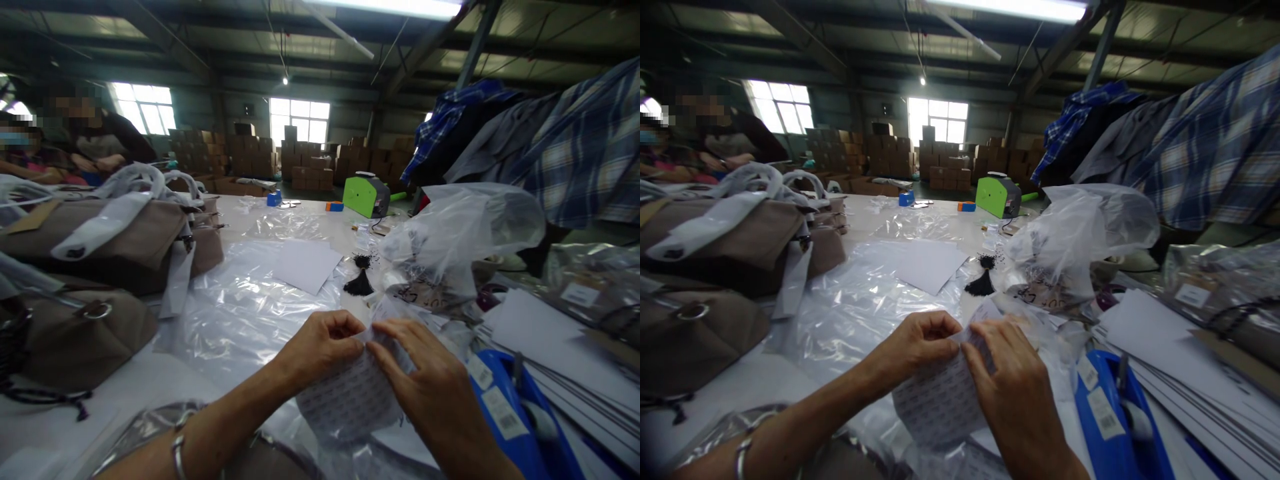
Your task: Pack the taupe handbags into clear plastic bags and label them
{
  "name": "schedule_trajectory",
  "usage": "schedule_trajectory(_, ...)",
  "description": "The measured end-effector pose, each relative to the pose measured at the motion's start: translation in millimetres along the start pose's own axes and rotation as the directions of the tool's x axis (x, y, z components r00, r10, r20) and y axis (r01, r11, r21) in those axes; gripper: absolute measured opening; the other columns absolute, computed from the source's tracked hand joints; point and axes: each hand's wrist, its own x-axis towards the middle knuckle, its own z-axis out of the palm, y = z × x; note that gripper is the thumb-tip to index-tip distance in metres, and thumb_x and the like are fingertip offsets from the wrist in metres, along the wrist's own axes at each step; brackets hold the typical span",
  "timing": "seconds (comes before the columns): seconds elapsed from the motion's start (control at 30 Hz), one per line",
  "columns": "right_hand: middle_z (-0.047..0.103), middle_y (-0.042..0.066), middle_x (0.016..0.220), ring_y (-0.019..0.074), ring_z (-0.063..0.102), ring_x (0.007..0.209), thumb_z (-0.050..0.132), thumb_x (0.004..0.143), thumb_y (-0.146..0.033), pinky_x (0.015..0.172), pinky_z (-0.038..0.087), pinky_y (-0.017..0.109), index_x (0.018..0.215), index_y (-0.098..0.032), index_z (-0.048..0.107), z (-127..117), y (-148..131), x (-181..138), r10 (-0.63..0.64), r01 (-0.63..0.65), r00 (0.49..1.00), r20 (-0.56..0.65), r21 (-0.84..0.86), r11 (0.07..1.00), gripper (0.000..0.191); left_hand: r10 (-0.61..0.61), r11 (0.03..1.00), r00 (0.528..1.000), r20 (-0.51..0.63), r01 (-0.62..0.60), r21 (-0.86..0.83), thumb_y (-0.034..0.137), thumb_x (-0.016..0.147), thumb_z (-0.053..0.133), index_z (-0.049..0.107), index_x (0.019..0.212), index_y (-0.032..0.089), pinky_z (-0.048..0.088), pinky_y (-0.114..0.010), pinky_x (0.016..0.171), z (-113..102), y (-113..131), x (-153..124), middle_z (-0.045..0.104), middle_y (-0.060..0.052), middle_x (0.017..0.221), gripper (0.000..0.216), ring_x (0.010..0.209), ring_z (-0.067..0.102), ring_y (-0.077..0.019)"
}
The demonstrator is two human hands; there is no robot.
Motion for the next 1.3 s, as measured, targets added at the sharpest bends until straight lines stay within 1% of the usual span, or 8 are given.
schedule_trajectory(0.23, 0.072, 0.008, 0.094, 0.0229, 0.07, 0.088, 0.055, 0.094, -0.017, 0.084, 0.052, 0.035, 0.102, -0.015, 0.066, 2.5, -3.4, -2.2, -0.079, 0.078, 0.997, -0.02, -0.058, 0.995, 0.014, 0.147, 0.972, 0.988, -0.041, -0.136, 0.192, 0.022, 0.076, 0.071, 0.074, 0.081, 0.013, 0.043, -0.022, 0.063, 4.1, 1.9, -3.6, 0.068, -0.001, 0.072, 0.01, 0.067, 0.057, -0.0127)
schedule_trajectory(0.47, 0.071, 0.007, 0.088, 0.0228, 0.069, 0.086, 0.05, 0.094, -0.01, 0.085, 0.052, 0.037, 0.097, -0.016, 0.067, 3.4, -5.1, -3.2, -0.125, 0.126, 0.992, 0.024, -0.066, 0.99, 0.018, 0.332, 0.836, 0.942, -0.056, -0.267, 0.479, 0.014, 0.079, 0.067, 0.079, 0.086, 0.02, 0.049, -0.025, 0.076, 6.4, 0.2, -7.1, 0.075, -0.001, 0.081, 0.015, 0.077, 0.066, -0.017)
schedule_trajectory(0.73, 0.069, 0.008, 0.086, 0.0222, 0.068, 0.085, 0.049, 0.095, -0.009, 0.085, 0.052, 0.037, 0.096, -0.016, 0.065, 8.1, -1.2, -7.5, -0.105, 0.107, 0.994, 0.043, -0.044, 0.993, 0.018, 0.365, 0.776, 0.93, -0.046, -0.277, 0.567, 0.012, 0.079, 0.066, 0.08, 0.087, 0.021, 0.049, -0.025, 0.078, 6.5, -1.7, -7.9, 0.076, -0.002, 0.082, 0.018, 0.077, 0.068, -0.0173)
schedule_trajectory(0.9, 0.071, 0.006, 0.086, 0.02, 0.07, 0.082, 0.048, 0.096, -0.012, 0.078, 0.053, 0.032, 0.096, -0.018, 0.066, 3.7, 2.0, -5.8, -0.068, 0.067, 0.997, 0.038, 0.032, 0.997, 0.018, 0.311, 0.831, 0.948, -0.072, -0.234, 0.505, 0.01, 0.077, 0.065, 0.08, 0.086, 0.02, 0.05, -0.025, 0.076, 6.3, -0.6, -6.4, 0.076, -0.001, 0.083, 0.02, 0.077, 0.068, -0.0176)
schedule_trajectory(1.03, 0.072, 0.003, 0.081, 0.0183, 0.07, 0.076, 0.053, 0.093, -0.017, 0.072, 0.052, 0.029, 0.09, -0.02, 0.067, 0.5, 1.1, -1.9, 0.021, -0.022, 1.0, 0.007, 0.075, 0.997, 0.014, 0.268, 0.86, 0.961, -0.072, -0.205, 0.467, 0.011, 0.077, 0.064, 0.08, 0.085, 0.019, 0.05, -0.025, 0.075, 7.8, 5.6, -7.3, 0.076, -0.002, 0.084, 0.02, 0.079, 0.067, -0.0179)
schedule_trajectory(1.13, 0.073, 0.003, 0.079, 0.0201, 0.07, 0.074, 0.055, 0.091, -0.024, 0.07, 0.051, 0.029, 0.082, -0.022, 0.069, 0.2, 1.8, -0.4, 0.171, -0.177, 0.984, 0.054, 0.154, 0.972, 0.017, 0.248, 0.865, 0.967, -0.062, -0.193, 0.463, 0.013, 0.077, 0.063, 0.079, 0.085, 0.018, 0.049, -0.025, 0.075, 6.8, 7.4, -6.8, 0.076, -0.002, 0.084, 0.019, 0.08, 0.067, -0.0181)
schedule_trajectory(1.2, 0.073, 0.003, 0.079, 0.021, 0.07, 0.074, 0.058, 0.089, -0.03, 0.068, 0.052, 0.029, 0.079, -0.023, 0.071, -0.4, 4.5, -0.6, 0.346, -0.37, 0.928, 0.137, 0.238, 0.898, 0.018, 0.222, 0.867, 0.973, -0.063, -0.168, 0.469, 0.014, 0.078, 0.061, 0.078, 0.085, 0.018, 0.05, -0.026, 0.073, 3.5, 5.1, -4.2, 0.075, -0.002, 0.083, 0.019, 0.079, 0.066, -0.0183)
schedule_trajectory(1.3, 0.072, 0.003, 0.074, 0.0214, 0.068, 0.069, 0.064, 0.084, -0.041, 0.062, 0.053, 0.029, 0.078, -0.022, 0.073, -3.2, 10.1, -0.8, 0.571, -0.639, 0.769, 0.286, 0.354, 0.683, 0.022, 0.281, 0.798, 0.955, -0.094, -0.179, 0.575, 0.013, 0.077, 0.061, 0.073, 0.101, 0.02, 0.05, -0.027, 0.074, -4.2, -0.8, 3.0, 0.072, -0.003, 0.095, 0.028, 0.084, 0.064, -0.0181)
